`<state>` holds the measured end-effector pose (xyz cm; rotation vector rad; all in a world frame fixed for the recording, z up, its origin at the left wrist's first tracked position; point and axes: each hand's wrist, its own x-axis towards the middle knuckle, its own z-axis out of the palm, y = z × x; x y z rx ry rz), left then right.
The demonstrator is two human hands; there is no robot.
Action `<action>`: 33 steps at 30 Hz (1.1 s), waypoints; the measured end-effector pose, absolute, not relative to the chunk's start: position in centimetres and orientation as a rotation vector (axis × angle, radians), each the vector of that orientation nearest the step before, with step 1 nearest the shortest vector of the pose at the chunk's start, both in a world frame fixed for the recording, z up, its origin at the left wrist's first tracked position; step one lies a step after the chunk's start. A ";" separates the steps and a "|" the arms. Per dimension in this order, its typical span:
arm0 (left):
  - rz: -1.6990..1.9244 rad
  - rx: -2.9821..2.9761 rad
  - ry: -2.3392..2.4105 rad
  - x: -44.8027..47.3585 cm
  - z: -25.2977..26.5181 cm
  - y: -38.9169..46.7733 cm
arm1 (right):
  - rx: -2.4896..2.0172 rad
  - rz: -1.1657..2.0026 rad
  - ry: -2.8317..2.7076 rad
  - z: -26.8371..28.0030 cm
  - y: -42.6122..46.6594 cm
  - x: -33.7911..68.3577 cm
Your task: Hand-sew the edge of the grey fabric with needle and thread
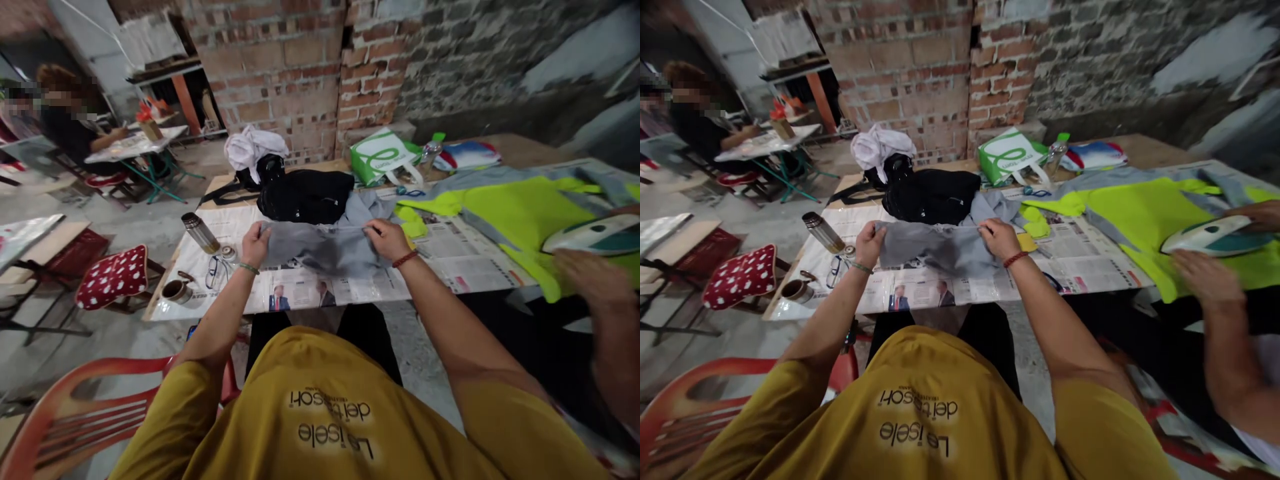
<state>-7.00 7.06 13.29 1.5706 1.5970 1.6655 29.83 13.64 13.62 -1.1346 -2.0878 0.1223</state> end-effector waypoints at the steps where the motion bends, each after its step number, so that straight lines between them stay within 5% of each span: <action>1: 1.671 1.678 1.615 -7.2 13.4 6.6 | -1.123 0.063 -2.076 13.3 13.2 30.0; 6: 1.336 2.211 1.578 -7.4 6.7 1.7 | -1.169 -0.096 -2.154 5.5 9.3 31.6; 12: 0.805 2.357 1.611 -6.4 -2.8 -3.3 | -1.319 0.095 -2.123 -4.0 5.6 33.3; 33: 1.083 2.084 1.469 -6.7 -2.1 -3.7 | -1.435 0.075 -1.927 -4.7 5.2 32.6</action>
